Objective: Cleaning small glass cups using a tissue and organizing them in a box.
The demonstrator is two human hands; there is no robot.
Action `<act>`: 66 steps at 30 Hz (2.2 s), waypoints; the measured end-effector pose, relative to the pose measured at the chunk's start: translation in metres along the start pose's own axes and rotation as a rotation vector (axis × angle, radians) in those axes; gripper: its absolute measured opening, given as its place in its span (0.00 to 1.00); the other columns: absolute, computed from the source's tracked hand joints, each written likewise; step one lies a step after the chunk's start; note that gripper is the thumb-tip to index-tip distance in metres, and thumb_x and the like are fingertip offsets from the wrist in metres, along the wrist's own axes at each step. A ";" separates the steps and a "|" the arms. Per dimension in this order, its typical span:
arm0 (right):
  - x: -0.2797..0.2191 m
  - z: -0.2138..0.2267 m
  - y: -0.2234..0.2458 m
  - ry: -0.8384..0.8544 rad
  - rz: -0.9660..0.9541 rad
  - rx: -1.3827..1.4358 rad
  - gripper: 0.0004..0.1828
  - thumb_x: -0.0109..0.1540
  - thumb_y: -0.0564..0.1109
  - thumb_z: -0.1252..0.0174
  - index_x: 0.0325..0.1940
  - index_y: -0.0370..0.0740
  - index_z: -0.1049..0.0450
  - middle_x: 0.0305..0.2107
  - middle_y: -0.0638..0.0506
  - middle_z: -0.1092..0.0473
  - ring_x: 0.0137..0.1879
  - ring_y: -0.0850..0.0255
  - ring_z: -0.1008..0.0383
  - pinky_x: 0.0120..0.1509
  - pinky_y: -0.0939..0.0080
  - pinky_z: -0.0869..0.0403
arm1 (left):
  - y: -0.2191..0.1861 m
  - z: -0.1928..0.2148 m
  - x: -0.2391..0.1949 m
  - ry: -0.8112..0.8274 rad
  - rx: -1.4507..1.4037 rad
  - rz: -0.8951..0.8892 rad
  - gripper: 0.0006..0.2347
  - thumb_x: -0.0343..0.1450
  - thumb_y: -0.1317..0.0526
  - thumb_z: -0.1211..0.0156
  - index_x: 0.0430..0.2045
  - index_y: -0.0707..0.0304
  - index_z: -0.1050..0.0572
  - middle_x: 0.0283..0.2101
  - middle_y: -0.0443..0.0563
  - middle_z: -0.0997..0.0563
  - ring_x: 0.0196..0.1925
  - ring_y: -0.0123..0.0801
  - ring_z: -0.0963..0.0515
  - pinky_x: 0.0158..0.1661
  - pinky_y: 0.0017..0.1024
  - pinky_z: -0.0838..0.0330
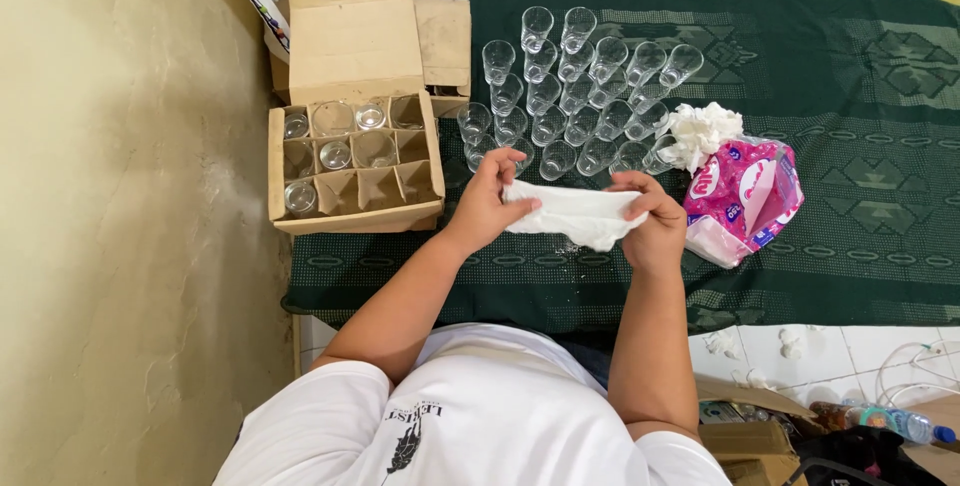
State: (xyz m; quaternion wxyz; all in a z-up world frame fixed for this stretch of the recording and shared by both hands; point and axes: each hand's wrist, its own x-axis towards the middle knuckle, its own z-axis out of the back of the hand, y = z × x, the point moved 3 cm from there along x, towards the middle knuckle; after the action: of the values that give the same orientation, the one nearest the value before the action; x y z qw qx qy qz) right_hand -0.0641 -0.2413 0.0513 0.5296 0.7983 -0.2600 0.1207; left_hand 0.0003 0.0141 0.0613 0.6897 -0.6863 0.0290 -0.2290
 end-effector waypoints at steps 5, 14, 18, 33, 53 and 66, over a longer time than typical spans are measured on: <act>-0.007 0.016 -0.010 0.015 -0.109 0.202 0.16 0.59 0.28 0.45 0.18 0.37 0.36 0.41 0.24 0.29 0.39 0.42 0.20 0.41 0.57 0.20 | -0.024 -0.004 0.002 0.336 -0.073 0.081 0.33 0.62 0.74 0.27 0.62 0.64 0.35 0.55 0.63 0.36 0.46 0.46 0.22 0.44 0.41 0.20; -0.011 -0.022 -0.019 0.064 -0.362 0.478 0.18 0.62 0.45 0.50 0.55 0.38 0.34 0.51 0.27 0.28 0.53 0.42 0.22 0.54 0.44 0.21 | -0.005 -0.032 -0.003 0.489 -0.236 0.225 0.08 0.70 0.62 0.32 0.37 0.67 0.21 0.29 0.43 0.22 0.31 0.20 0.24 0.33 0.19 0.27; -0.018 -0.049 -0.027 -0.036 -0.538 0.315 0.57 0.52 0.86 0.58 0.75 0.51 0.42 0.63 0.39 0.33 0.66 0.45 0.29 0.68 0.38 0.27 | 0.008 -0.026 0.004 0.225 -0.279 0.193 0.07 0.74 0.63 0.37 0.40 0.67 0.25 0.28 0.49 0.19 0.26 0.24 0.22 0.28 0.21 0.25; -0.029 -0.041 -0.005 0.048 -0.112 -0.736 0.34 0.50 0.39 0.22 0.60 0.37 0.23 0.38 0.46 0.28 0.49 0.57 0.27 0.60 0.52 0.30 | -0.037 -0.009 -0.004 0.154 0.394 -0.028 0.22 0.67 0.64 0.30 0.58 0.60 0.25 0.45 0.61 0.19 0.45 0.48 0.18 0.43 0.37 0.20; -0.042 -0.056 -0.087 0.347 -0.344 -1.287 0.15 0.59 0.45 0.36 0.50 0.50 0.19 0.46 0.46 0.25 0.55 0.46 0.24 0.55 0.48 0.22 | 0.089 -0.004 -0.015 0.093 0.576 0.158 0.11 0.64 0.66 0.37 0.40 0.65 0.20 0.44 0.57 0.21 0.39 0.46 0.18 0.38 0.36 0.21; -0.013 -0.090 -0.054 0.331 -0.037 -1.369 0.21 0.54 0.46 0.32 0.52 0.53 0.20 0.48 0.48 0.31 0.54 0.43 0.28 0.55 0.44 0.26 | -0.003 -0.014 -0.049 0.159 1.113 -0.257 0.15 0.70 0.59 0.40 0.49 0.63 0.25 0.49 0.55 0.25 0.48 0.47 0.22 0.40 0.37 0.26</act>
State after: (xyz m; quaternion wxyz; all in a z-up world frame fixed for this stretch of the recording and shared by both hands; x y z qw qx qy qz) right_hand -0.0383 -0.1397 0.0396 0.9475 0.2610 -0.1800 0.0410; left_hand -0.0499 0.0185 0.0503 0.9092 -0.1989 -0.1276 -0.3427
